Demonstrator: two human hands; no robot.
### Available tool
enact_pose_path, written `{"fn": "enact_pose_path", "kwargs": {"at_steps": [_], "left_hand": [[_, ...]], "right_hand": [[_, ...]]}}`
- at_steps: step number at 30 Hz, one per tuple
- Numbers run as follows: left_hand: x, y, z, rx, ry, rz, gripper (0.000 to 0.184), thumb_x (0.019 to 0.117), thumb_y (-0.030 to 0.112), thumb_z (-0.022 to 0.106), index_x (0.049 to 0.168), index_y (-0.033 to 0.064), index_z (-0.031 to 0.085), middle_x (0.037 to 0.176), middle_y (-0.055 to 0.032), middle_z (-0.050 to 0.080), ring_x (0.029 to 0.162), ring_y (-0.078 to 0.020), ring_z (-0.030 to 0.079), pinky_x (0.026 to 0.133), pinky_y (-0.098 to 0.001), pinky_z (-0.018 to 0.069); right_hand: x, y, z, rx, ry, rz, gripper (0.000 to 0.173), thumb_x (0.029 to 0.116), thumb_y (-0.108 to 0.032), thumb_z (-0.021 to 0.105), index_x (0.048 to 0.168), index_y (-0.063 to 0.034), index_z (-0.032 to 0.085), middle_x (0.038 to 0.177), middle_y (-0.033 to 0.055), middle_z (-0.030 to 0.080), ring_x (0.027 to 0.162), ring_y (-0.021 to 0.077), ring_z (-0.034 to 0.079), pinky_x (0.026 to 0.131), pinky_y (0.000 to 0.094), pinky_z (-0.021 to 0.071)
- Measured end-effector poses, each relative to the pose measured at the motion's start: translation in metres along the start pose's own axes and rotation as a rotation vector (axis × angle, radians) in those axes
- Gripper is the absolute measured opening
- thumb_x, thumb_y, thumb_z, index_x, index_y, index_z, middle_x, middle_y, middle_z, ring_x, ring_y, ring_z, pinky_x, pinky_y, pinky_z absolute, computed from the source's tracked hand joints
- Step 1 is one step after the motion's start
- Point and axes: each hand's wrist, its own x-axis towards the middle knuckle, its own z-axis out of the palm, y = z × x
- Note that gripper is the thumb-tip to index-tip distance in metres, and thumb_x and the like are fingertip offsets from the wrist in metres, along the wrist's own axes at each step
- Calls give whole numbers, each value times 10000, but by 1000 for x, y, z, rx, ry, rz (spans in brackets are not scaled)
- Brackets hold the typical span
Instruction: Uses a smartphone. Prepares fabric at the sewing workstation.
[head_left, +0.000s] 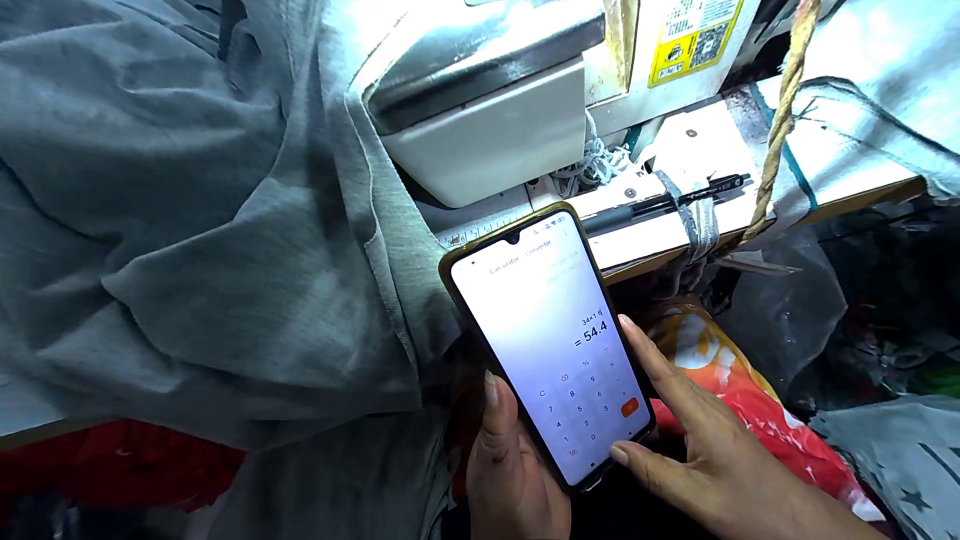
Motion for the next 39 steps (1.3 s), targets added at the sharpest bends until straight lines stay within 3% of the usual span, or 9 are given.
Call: {"fn": "enact_pose_path", "kwargs": {"at_steps": [10,17,25,30,34,39], "left_hand": [[3,0,-7,4,-20,-10,386,970,494,585,1189,194,693,1112,9,756,1093,-113,711,957,-347,589],[4,-1,-6,17,-33,35,348,988,455,575,1183,196,701,1117,23,756,1106,-97,701,972,-317,577],[5,-2,-7,-14,-71,25,377,971,459,594,1217,193,697,1149,3,750,1134,-115,694,988,-330,569],[5,-5,-14,-21,-143,19,379,991,465,563,1270,244,695,1228,19,727,1198,-113,660,1042,-347,530],[5,-3,-9,-31,-111,9,372,972,451,599,1226,194,690,1163,-5,745,1147,-125,689,997,-342,564],[5,-2,-7,-4,-99,18,369,998,452,556,1219,189,691,1151,0,748,1133,-116,693,992,-330,567]], "right_hand": [[1,5,-5,89,-57,0,819,939,-309,678,1626,-95,284,1421,122,587,1276,81,578,1076,262,484],[2,4,-7,100,-60,-4,812,937,-281,681,1615,-56,297,1471,155,554,1322,101,554,1097,265,463],[2,2,-7,111,-55,11,798,937,-280,679,1614,-76,309,1410,150,587,1280,109,582,1077,276,488],[1,2,-8,92,-51,21,792,939,-307,674,1617,-102,319,1395,134,596,1271,114,587,1069,296,498],[1,2,-8,97,-31,20,784,935,-300,681,1610,-102,335,1393,125,597,1262,102,593,1062,283,504],[1,2,-8,91,-12,24,766,949,-348,665,1609,-126,346,1376,108,608,1254,102,594,1067,303,501]]}}
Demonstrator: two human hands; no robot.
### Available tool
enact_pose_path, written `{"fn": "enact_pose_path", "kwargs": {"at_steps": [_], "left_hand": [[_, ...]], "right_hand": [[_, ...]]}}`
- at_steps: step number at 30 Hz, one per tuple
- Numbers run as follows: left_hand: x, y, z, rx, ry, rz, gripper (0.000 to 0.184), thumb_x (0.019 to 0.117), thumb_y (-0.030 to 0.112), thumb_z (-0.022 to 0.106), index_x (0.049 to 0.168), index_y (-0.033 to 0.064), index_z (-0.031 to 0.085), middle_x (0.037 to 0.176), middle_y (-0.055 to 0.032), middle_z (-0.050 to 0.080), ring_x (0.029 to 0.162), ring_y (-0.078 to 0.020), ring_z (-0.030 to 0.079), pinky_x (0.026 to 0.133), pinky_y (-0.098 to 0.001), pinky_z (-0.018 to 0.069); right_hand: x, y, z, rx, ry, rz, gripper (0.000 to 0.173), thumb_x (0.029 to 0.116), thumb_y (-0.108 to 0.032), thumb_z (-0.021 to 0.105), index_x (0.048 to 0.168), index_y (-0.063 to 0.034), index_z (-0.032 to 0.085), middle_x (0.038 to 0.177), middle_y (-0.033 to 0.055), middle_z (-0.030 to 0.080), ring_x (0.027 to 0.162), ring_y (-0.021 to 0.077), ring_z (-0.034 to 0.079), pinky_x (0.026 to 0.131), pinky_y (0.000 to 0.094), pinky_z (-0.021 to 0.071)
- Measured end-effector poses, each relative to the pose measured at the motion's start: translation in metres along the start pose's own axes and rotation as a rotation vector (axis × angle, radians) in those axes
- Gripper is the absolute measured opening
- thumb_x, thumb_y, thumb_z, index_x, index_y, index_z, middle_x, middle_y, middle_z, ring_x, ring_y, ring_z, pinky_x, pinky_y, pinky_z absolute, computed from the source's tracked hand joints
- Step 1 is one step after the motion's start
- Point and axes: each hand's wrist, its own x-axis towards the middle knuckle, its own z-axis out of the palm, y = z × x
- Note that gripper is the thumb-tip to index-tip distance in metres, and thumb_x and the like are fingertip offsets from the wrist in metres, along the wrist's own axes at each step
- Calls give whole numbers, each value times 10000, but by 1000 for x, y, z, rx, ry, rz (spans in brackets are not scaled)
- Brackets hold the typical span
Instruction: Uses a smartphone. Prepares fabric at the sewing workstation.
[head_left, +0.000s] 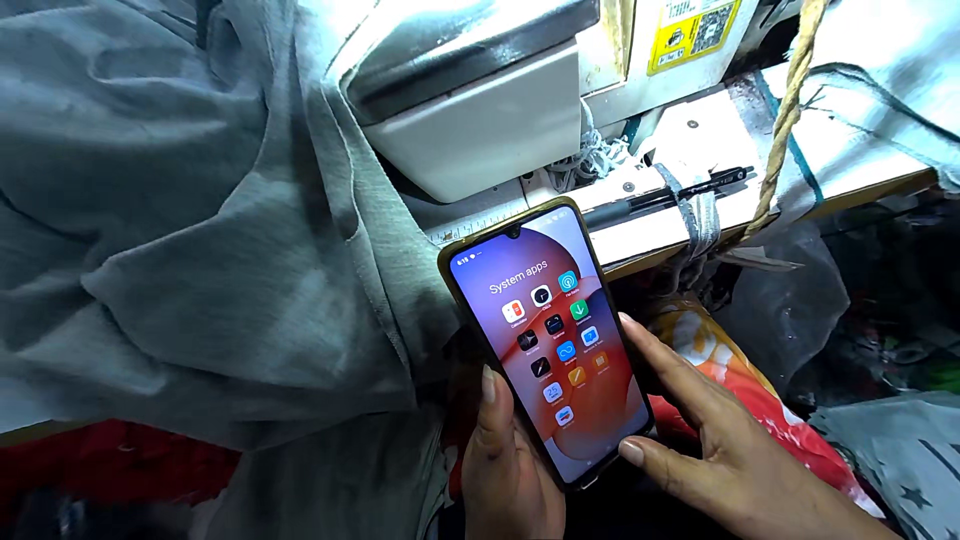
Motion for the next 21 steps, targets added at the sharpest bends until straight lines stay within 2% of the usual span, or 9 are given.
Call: {"fn": "enact_pose_path", "kwargs": {"at_steps": [6,10,21], "left_hand": [[0,-1,1,9,16,2,357,1012,446,538,1211,193,690,1146,6,749,1131,-110,693,992,-324,566],[-1,-4,-2,-2,-13,-6,377,997,450,564,1228,182,693,1161,-12,745,1142,-120,688,1005,-335,557],[-3,-6,-4,-19,-30,-68,377,1024,440,522,1234,173,684,1161,-22,744,1139,-131,692,1002,-337,558]], "right_hand": [[2,-1,1,26,51,1,700,958,-333,657,1572,-106,411,1325,85,633,1199,80,624,1023,275,534],[2,-2,1,50,77,22,695,959,-347,652,1577,-138,411,1328,59,641,1197,70,629,1008,262,543],[1,0,3,95,116,63,700,942,-319,673,1571,-143,422,1338,32,646,1212,68,622,1024,264,536]]}}
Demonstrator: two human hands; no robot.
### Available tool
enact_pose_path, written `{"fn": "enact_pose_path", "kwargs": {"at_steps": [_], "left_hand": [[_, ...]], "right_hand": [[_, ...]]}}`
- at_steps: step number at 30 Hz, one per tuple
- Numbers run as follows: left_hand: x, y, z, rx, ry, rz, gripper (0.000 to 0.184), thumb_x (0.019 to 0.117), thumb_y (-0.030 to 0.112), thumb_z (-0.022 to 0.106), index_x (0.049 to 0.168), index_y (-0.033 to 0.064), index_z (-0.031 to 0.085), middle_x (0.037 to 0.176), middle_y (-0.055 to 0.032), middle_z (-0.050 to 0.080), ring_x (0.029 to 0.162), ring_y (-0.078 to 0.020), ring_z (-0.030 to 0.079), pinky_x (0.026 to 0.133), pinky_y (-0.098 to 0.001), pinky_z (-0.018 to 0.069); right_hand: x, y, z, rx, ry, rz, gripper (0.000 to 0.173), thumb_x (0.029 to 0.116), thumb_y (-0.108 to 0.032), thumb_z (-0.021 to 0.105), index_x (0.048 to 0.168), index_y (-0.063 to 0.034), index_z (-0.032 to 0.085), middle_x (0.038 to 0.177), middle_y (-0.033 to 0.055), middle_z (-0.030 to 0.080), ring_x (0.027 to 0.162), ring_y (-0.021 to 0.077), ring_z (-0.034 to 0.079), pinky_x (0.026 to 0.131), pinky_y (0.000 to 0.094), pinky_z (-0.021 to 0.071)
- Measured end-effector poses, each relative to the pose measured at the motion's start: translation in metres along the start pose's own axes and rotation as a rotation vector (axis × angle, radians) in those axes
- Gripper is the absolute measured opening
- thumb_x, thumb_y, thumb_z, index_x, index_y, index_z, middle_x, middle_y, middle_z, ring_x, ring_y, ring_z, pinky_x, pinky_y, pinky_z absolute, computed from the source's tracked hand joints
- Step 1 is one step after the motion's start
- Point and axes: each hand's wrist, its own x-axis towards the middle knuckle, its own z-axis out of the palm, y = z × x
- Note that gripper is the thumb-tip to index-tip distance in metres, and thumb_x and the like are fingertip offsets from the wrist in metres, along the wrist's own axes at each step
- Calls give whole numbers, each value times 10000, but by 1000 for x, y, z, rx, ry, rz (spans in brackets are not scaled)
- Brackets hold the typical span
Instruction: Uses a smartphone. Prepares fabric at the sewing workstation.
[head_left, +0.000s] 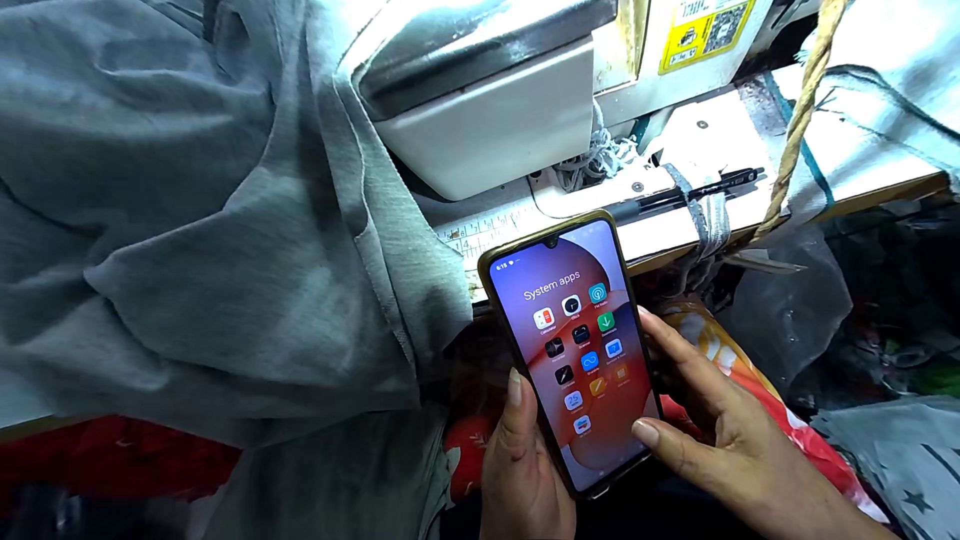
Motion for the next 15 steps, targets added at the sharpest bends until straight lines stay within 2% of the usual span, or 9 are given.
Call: {"fn": "enact_pose_path", "kwargs": {"at_steps": [7,15], "left_hand": [[0,-1,-2,12,1,-3,363,1020,433,534,1222,178,697,1157,-16,747,1133,-124,694,997,-333,560],[1,0,0,35,24,7,348,1053,407,479,1195,177,697,1128,-7,754,1113,-110,700,986,-318,565]], "right_hand": [[0,2,0,7,2,-10,693,944,-313,673,1565,-127,426,1326,34,654,1186,56,634,1011,247,538],[-7,7,-9,-9,-2,58,691,939,-321,670,1545,-80,444,1273,27,674,1136,59,656,955,223,561]]}}
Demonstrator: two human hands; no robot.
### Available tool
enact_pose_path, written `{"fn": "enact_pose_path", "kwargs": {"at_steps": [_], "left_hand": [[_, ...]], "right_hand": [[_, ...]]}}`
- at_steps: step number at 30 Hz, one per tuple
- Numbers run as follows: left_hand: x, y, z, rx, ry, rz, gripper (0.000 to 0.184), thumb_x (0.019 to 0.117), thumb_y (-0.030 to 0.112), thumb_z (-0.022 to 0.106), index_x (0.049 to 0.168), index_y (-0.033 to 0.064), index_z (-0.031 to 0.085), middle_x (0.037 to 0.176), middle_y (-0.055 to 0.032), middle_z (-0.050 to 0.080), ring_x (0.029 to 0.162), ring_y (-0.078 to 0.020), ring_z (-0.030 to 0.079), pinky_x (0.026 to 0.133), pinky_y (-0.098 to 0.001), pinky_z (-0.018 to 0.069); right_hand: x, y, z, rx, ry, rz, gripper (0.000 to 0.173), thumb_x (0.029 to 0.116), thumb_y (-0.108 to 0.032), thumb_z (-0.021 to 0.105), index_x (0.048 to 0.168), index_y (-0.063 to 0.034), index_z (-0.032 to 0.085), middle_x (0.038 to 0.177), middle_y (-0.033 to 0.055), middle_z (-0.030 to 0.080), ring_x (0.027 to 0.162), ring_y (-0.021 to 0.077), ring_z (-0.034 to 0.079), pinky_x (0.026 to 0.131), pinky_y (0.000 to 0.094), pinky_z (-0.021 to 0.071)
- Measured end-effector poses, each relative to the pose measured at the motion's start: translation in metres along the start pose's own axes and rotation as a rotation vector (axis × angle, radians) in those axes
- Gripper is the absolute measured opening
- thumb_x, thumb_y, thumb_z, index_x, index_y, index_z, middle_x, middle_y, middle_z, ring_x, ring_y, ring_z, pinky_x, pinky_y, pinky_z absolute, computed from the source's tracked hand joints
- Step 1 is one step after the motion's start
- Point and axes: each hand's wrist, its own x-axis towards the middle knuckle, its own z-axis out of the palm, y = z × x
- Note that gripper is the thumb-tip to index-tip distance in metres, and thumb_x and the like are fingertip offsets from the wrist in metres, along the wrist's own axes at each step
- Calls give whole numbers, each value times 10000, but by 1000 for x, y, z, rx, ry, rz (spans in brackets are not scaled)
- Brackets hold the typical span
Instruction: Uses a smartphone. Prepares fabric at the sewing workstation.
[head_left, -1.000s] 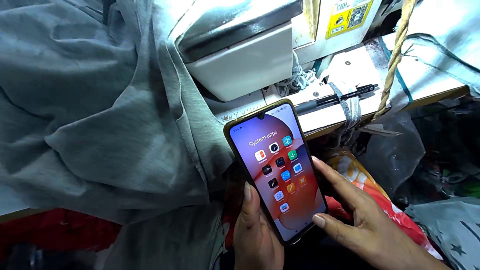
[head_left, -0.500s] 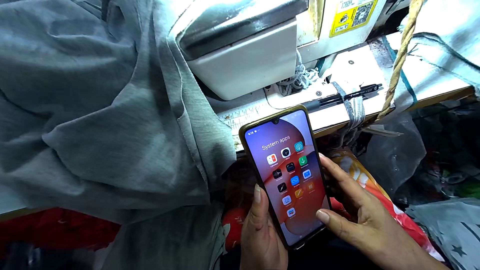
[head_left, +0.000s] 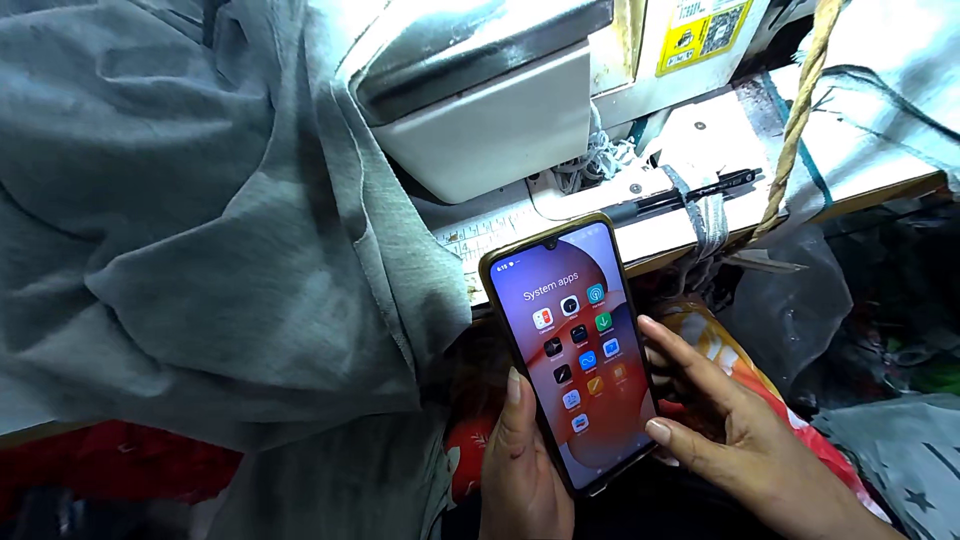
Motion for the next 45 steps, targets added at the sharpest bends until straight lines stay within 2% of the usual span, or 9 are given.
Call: {"fn": "enact_pose_path", "kwargs": {"at_steps": [3,8,17,27,32,38,45], "left_hand": [[0,0,0,-3,18,-5,351,1046,415,491,1187,170,698,1121,-16,755,1108,-117,703,983,-319,567],[0,0,0,-3,11,5,348,1048,416,486,1195,183,699,1129,-4,754,1120,-105,696,994,-313,560],[1,0,-1,-18,6,-3,341,1033,419,517,1198,182,700,1129,-9,753,1120,-110,697,994,-316,560],[0,0,1,11,21,1,347,1052,415,476,1205,186,688,1134,2,751,1122,-101,694,994,-313,560],[2,0,-1,7,13,-5,354,1016,444,540,1208,189,693,1137,0,748,1124,-102,692,995,-318,558],[3,-2,-2,-3,9,5,364,1004,450,560,1212,183,695,1146,-1,747,1133,-107,689,1000,-322,556],[2,-1,-2,-15,18,-1,360,999,444,569,1203,179,702,1141,-8,749,1131,-111,691,1002,-323,554]], "right_hand": [[-5,3,-3,14,-50,15,672,931,-265,676,1519,-22,461,1267,60,675,1129,48,655,955,203,553],[-7,-1,-5,46,-144,53,641,925,-179,684,1488,45,477,1377,138,621,1235,49,610,1026,196,514],[-7,-1,-5,19,-159,43,613,923,-193,677,1465,36,507,1341,121,637,1221,49,616,1022,207,522],[-6,0,-5,4,-156,36,600,927,-210,678,1453,33,519,1339,119,639,1220,48,614,1022,212,520],[-5,2,-5,-13,-150,15,598,944,-254,669,1451,30,526,1332,117,641,1224,53,607,1028,222,515],[-4,1,-5,-37,-136,13,602,953,-311,660,1445,14,539,1330,105,650,1234,47,600,1047,233,499],[-3,1,-4,0,-136,24,580,962,-301,653,1428,27,543,1313,95,656,1213,40,609,1028,222,512]]}}
